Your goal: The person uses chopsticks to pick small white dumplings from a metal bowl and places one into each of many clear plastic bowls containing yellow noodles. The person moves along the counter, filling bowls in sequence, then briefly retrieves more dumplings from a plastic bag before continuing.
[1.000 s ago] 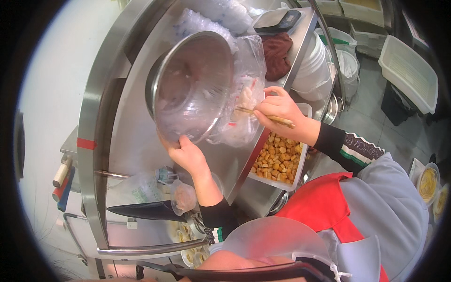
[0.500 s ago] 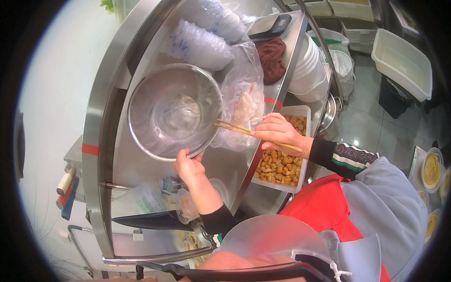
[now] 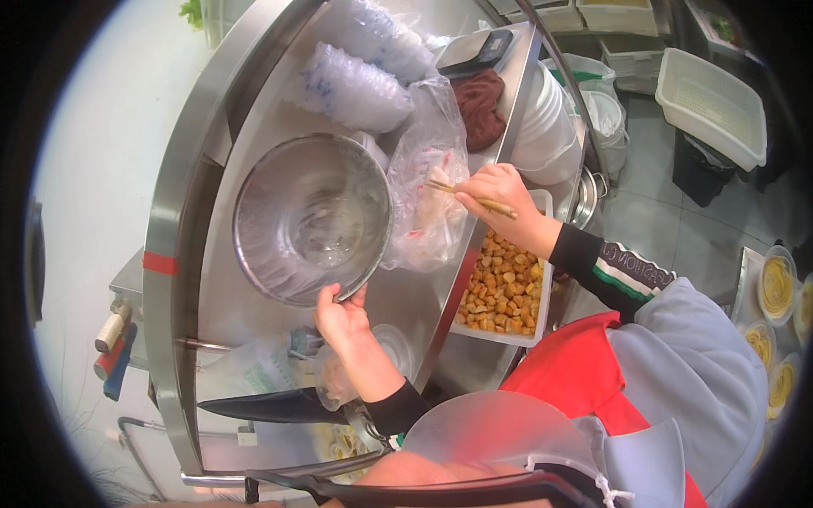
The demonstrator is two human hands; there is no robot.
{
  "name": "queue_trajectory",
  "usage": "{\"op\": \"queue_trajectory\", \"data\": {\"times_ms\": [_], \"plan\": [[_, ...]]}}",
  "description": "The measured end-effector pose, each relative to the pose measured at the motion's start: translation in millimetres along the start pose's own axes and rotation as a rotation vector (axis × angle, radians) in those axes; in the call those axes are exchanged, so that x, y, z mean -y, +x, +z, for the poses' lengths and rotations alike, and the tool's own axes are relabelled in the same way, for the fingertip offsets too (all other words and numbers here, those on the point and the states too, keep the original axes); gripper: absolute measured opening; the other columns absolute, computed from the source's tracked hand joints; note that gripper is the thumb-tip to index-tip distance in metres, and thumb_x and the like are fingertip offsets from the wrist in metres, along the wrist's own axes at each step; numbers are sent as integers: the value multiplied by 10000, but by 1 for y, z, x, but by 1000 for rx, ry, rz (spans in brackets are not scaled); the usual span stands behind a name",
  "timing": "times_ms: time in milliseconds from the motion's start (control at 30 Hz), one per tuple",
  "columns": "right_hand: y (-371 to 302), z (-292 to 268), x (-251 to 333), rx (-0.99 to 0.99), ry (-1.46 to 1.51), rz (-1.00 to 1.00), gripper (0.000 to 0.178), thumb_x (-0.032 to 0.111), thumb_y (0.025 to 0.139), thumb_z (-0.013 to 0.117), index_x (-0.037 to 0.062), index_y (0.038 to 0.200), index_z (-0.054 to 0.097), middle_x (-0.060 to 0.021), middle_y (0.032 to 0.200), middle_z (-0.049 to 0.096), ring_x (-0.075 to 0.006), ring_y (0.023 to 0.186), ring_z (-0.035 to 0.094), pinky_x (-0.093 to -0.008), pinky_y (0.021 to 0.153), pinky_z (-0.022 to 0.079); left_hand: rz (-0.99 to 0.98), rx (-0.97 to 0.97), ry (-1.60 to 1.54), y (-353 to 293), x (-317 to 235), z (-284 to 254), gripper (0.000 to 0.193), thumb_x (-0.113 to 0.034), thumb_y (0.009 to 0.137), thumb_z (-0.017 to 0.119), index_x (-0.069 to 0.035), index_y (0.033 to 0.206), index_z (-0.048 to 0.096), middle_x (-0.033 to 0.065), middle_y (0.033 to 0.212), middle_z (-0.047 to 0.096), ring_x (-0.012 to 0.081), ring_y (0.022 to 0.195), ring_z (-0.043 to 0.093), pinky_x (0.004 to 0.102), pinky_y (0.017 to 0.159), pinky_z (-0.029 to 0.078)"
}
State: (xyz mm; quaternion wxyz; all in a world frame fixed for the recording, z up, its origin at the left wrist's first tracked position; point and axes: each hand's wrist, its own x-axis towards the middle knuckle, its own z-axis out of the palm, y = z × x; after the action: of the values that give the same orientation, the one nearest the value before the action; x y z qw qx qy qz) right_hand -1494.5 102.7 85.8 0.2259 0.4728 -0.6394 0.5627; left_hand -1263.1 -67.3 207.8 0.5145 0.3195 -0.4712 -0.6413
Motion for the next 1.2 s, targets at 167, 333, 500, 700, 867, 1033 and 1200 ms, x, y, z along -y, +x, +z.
{"op": "queue_trajectory", "data": {"times_ms": [167,333,500,700,867,1033,1200], "plan": [[2,-6,21,37,-27,-2,108,164,924,652,99,1001,693,-25,839,644,-211,861,601,-352,826,402,44,-19,-45,-12,-2,10,525,17,798,486,167,1295,410,266,1195,560,367,866,688,440,623,666],[2,-23,44,-183,47,72,106,146,943,638,85,1008,695,-30,873,639,-220,825,585,-340,780,403,22,108,-97,-26,3,30,468,4,809,500,162,1247,455,259,1173,578,333,868,692,418,632,666],[-28,-79,61,-472,247,222,251,161,1032,540,-32,1130,667,-103,1006,655,-165,881,597,-284,820,482,-87,205,-167,-56,24,69,376,-17,821,533,172,1146,522,236,1076,622,318,832,696,405,609,663],[-111,-170,91,-881,151,427,202,155,1052,500,-2,1082,624,-72,989,664,-130,949,638,-263,835,503,-173,565,-158,-124,60,89,371,-25,858,519,204,1149,499,266,1107,618,338,847,706,407,672,668],[-187,-260,151,-1147,14,423,130,150,1045,511,26,1036,547,-69,966,667,-122,881,648,-260,804,495,-347,894,-128,-194,85,122,286,-38,883,521,179,1069,527,230,995,647,307,785,704,353,603,643],[-268,-361,229,-1372,-289,281,141,166,1046,519,28,1027,541,-62,939,651,-120,874,648,-261,781,501,-626,1150,-13,-293,141,133,281,-21,871,522,171,1076,522,239,1006,635,325,786,695,379,585,626],[-358,-412,348,-1445,-640,357,148,169,1032,549,25,1057,577,-11,880,633,-70,822,610,-206,722,482,-1002,1432,321,-414,207,129,350,-20,879,494,96,1209,505,224,1166,599,383,995,649,560,836,586]]}}
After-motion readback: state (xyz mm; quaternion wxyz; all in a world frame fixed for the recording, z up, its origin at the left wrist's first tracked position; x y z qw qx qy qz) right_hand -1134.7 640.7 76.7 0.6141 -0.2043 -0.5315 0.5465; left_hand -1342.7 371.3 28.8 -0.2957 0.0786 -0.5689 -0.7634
